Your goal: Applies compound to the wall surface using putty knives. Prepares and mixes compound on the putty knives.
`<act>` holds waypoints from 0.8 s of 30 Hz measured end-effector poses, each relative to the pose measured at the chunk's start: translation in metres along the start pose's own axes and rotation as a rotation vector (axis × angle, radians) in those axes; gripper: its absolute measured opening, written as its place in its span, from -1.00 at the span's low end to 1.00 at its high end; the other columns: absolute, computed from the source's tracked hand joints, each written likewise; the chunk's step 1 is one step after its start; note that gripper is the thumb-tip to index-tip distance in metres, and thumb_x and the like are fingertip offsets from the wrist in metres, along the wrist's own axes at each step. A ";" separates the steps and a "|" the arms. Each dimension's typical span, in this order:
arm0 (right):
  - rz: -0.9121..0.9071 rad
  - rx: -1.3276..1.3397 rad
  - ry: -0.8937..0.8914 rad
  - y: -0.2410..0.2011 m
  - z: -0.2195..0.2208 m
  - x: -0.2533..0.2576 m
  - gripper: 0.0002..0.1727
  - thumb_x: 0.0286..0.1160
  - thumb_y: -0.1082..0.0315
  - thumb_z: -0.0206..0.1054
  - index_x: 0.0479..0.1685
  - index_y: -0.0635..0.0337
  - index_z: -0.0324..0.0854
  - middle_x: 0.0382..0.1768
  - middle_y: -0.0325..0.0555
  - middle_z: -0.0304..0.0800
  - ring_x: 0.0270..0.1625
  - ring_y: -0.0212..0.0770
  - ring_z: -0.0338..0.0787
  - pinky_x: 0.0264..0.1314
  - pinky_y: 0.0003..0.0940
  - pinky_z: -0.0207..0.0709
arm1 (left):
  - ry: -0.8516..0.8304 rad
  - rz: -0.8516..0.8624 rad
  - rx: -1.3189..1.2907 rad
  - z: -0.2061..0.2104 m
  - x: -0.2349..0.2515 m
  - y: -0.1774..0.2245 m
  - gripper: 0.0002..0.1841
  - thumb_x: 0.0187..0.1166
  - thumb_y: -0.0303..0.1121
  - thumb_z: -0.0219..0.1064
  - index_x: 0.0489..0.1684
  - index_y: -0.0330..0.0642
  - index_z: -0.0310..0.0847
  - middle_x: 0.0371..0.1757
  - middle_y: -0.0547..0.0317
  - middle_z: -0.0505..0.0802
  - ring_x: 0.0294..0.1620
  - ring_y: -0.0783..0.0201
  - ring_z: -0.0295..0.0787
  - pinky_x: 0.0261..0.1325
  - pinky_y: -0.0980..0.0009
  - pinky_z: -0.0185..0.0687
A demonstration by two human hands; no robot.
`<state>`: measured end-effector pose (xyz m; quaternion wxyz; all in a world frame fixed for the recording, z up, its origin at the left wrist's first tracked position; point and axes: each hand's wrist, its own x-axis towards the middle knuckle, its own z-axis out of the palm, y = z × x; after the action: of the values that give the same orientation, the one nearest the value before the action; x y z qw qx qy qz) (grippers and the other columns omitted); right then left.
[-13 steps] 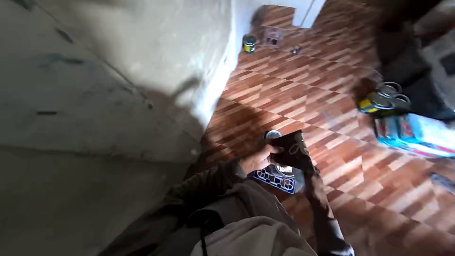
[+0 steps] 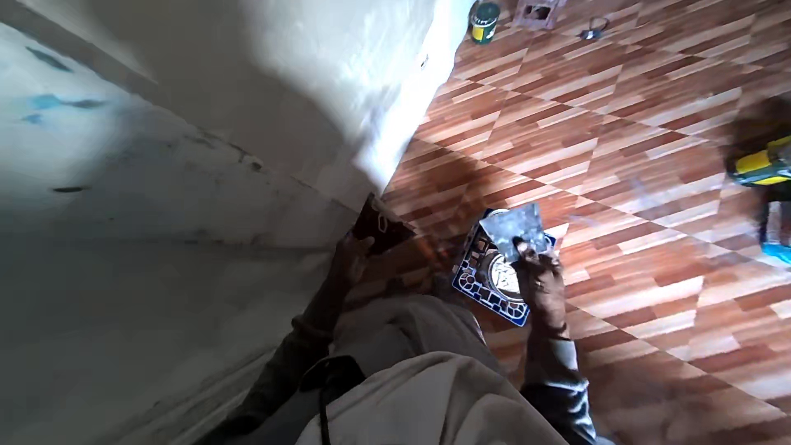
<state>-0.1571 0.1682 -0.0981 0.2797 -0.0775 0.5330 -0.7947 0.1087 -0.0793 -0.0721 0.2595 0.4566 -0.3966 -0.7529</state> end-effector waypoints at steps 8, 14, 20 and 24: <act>-0.052 -0.054 -0.302 -0.005 0.125 0.079 -0.79 0.59 0.43 0.29 0.10 0.18 0.71 -0.15 -0.17 0.87 -0.14 -0.27 0.83 0.01 -0.22 0.78 | 0.113 0.307 0.250 0.039 0.017 0.059 -0.66 0.58 -0.58 0.28 0.32 -0.40 0.55 0.00 -0.02 0.86 -0.02 0.18 0.87 0.08 0.21 0.87; 0.072 -0.233 -0.260 0.027 0.226 0.090 -0.77 0.63 0.47 0.25 0.14 0.35 0.64 -0.28 -0.05 0.85 -0.32 -0.18 0.86 -0.23 -0.16 0.84 | 0.090 0.550 0.418 0.028 0.063 0.091 -0.58 0.68 -0.46 0.21 0.49 -0.35 0.48 0.12 0.05 0.85 0.09 0.33 0.83 0.25 0.32 0.78; 0.150 -0.589 -0.177 0.045 0.297 0.121 -0.69 0.60 0.37 0.35 0.25 0.29 0.63 -0.09 0.02 0.83 -0.07 -0.20 0.84 0.06 -0.15 0.75 | -0.136 0.547 0.417 0.003 0.123 0.107 -0.53 0.73 -0.42 0.13 0.59 -0.37 0.38 0.19 -0.05 0.81 0.16 0.25 0.82 0.32 0.24 0.77; 0.217 -0.718 -0.203 0.059 0.326 0.138 -0.67 0.68 0.31 0.29 0.30 0.27 0.61 -0.01 0.07 0.81 -0.01 -0.14 0.82 0.12 -0.07 0.71 | -0.252 0.512 0.603 -0.010 0.157 0.115 -0.43 0.74 -0.46 0.06 0.78 -0.23 0.20 0.39 -0.09 0.74 0.32 0.25 0.74 0.44 0.26 0.65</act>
<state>-0.1132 -0.1824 -0.0378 0.3687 -0.1917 0.7521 -0.5116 0.0507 -0.2644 -0.0542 0.2424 0.3030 -0.7287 -0.5642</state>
